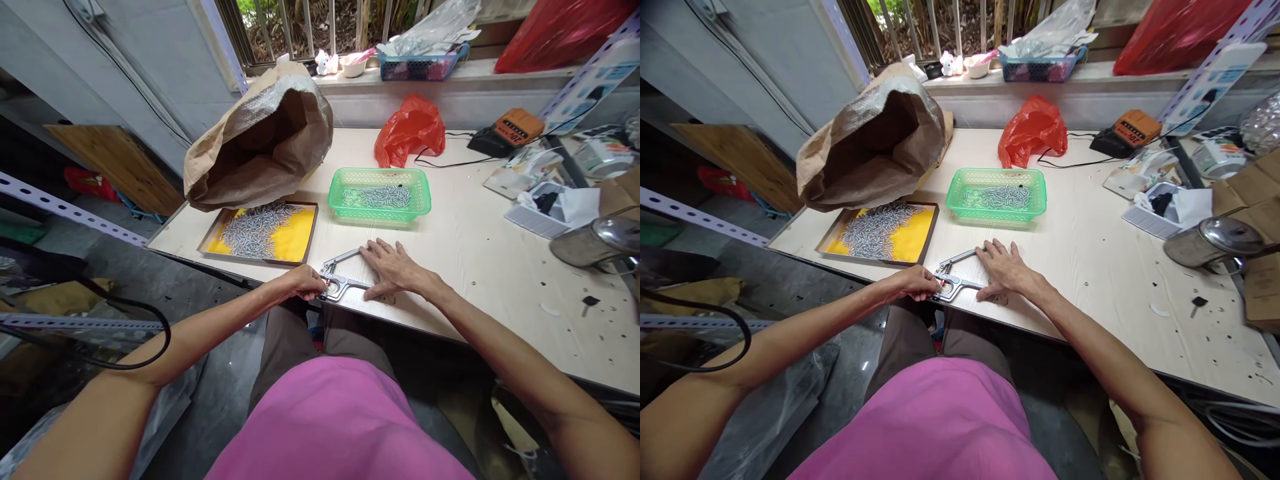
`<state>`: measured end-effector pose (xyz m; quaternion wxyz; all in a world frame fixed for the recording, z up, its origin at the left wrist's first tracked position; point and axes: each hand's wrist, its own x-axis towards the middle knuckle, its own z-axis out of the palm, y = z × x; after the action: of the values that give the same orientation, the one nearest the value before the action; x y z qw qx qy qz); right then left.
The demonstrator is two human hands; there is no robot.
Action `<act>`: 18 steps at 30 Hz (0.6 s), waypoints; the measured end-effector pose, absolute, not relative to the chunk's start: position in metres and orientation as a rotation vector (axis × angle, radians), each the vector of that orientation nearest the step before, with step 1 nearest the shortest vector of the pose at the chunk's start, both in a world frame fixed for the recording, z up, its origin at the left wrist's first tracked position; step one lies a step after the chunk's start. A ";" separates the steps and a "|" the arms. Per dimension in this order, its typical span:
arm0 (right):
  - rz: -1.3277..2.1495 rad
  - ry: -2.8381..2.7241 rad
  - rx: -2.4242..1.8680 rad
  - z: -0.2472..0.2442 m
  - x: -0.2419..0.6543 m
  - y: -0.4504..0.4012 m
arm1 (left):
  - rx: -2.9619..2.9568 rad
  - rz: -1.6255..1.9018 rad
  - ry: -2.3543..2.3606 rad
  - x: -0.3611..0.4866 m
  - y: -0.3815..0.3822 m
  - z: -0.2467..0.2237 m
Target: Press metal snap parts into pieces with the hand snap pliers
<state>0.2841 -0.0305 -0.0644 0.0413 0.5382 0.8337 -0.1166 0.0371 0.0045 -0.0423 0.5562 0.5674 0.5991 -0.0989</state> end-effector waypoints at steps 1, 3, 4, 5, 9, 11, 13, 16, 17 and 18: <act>-0.348 2.560 1.647 -0.064 0.284 -0.032 | 1.344 -0.234 1.417 0.037 0.005 -0.043; -0.329 2.576 1.668 -0.063 0.283 -0.036 | 1.349 -0.232 1.425 0.038 0.005 -0.043; -0.315 2.585 1.685 -0.063 0.283 -0.038 | 1.348 -0.228 1.426 0.038 0.005 -0.043; -0.297 2.592 1.705 -0.063 0.283 -0.039 | 1.346 -0.226 1.424 0.037 0.005 -0.043; -0.252 2.600 1.758 -0.065 0.279 -0.046 | 1.463 -0.279 1.451 0.035 -0.001 -0.038; -0.253 2.613 1.767 -0.066 0.275 -0.050 | 1.759 -0.237 1.503 0.036 -0.008 -0.035; -0.250 2.626 1.787 -0.068 0.272 -0.053 | 2.169 -0.084 1.442 0.043 -0.016 -0.034; -0.256 2.625 1.817 -0.068 0.270 -0.055 | 2.608 0.108 1.088 0.062 -0.017 -0.041; -0.274 2.625 1.809 -0.067 0.271 -0.055 | 2.676 0.107 0.963 0.070 -0.013 -0.044; -0.303 2.623 1.795 -0.066 0.273 -0.055 | 2.716 0.083 0.861 0.076 -0.009 -0.048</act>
<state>0.2726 -0.0552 -0.0659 -0.0258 0.5621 0.8212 -0.0950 0.0764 -0.0087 -0.0476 0.1453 0.9427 0.2989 0.0290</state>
